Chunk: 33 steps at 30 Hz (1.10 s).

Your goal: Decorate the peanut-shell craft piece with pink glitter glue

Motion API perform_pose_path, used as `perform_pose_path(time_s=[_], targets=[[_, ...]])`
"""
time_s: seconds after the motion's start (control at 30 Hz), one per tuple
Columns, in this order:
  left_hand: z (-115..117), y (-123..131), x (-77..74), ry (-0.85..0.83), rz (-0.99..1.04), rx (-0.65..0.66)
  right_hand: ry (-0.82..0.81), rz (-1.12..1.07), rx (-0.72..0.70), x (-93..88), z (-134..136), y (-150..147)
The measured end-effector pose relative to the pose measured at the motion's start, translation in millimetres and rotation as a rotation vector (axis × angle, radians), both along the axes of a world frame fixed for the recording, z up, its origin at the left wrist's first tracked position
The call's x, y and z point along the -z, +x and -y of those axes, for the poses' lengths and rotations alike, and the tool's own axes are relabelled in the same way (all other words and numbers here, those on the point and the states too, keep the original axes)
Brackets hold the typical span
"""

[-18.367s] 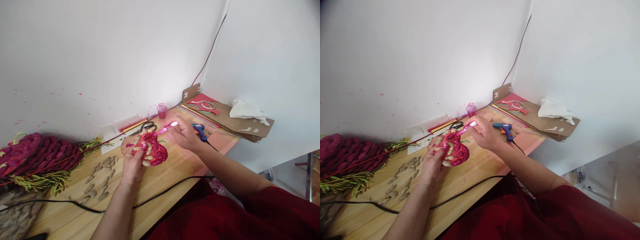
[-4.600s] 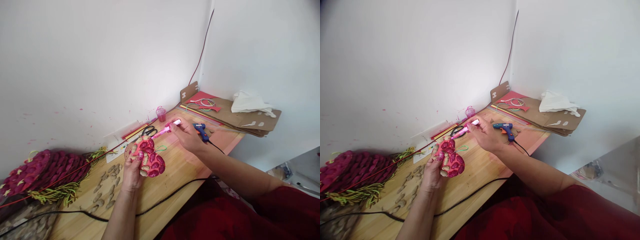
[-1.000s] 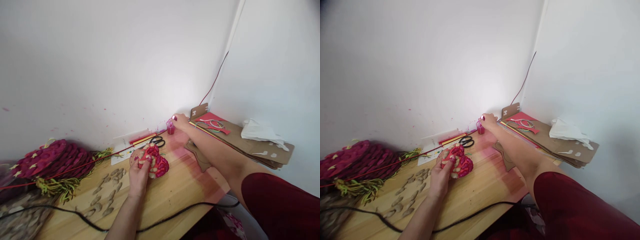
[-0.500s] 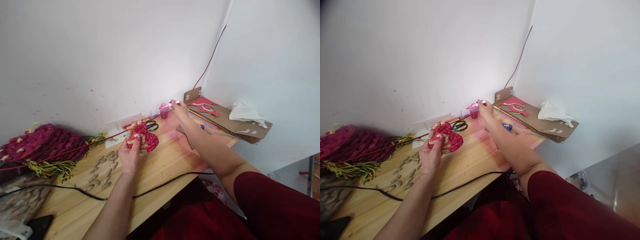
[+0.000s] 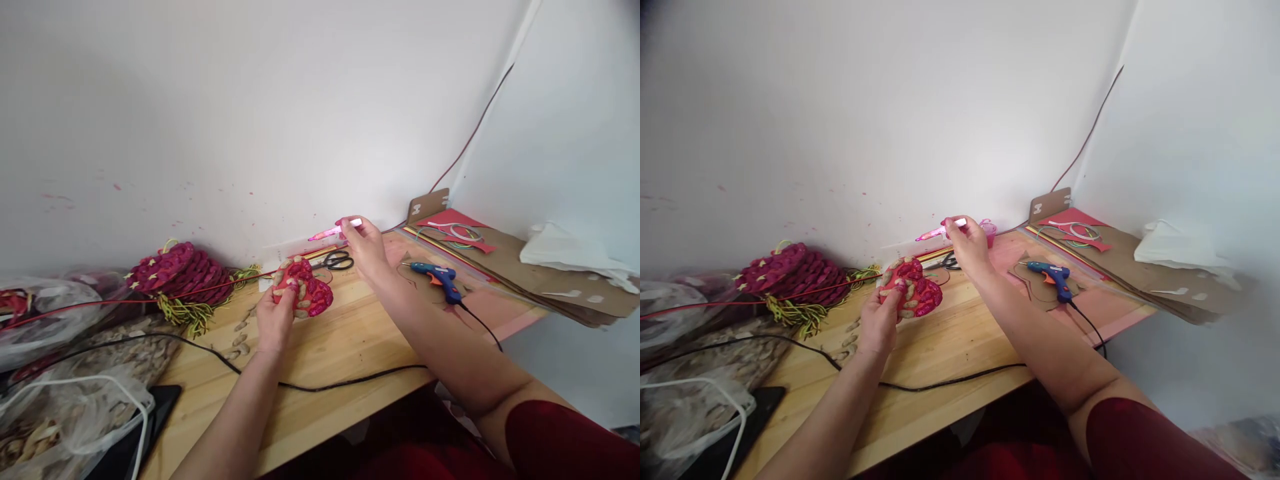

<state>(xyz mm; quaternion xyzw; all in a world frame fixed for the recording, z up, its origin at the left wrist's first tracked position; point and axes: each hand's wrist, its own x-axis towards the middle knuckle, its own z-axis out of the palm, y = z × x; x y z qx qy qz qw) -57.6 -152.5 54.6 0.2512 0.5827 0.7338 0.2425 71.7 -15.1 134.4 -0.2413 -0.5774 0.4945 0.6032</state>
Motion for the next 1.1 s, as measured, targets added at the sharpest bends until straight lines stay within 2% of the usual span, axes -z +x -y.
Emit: perform_pose_path(time_s=[0.1, 0.17, 0.33, 0.43, 0.6, 0.9, 1.1], targets=[[1.5, -4.2, 11.0, 0.037, 0.119, 0.052, 0.115, 0.062, 0.019, 9.4, 14.1, -0.5], [1.7, -5.1, 14.8, 0.038, 0.126, 0.07, 0.185, 0.107, 0.029, 15.9, 23.7, 1.4], [3.1, -5.9, 15.7, 0.01, -0.023, 0.034, 0.501, 0.262, 0.164, 25.1, 38.8, 10.0], [5.5, -4.4, 11.5, -0.029, -0.145, -0.007, 0.613, 0.308, 0.183, 26.0, 40.0, 14.4], [9.6, -1.3, 5.8, -0.063, -0.243, -0.019, 0.651, 0.351, 0.171, 26.2, 41.1, 15.5], [12.0, -4.2, 15.5, -0.085, -0.333, -0.024, 0.667, 0.357, 0.171, 26.6, 41.2, 14.5], [12.3, -4.0, 11.6, -0.086, -0.382, 0.002, 0.67, 0.314, 0.208, 28.3, 32.9, 14.7]])
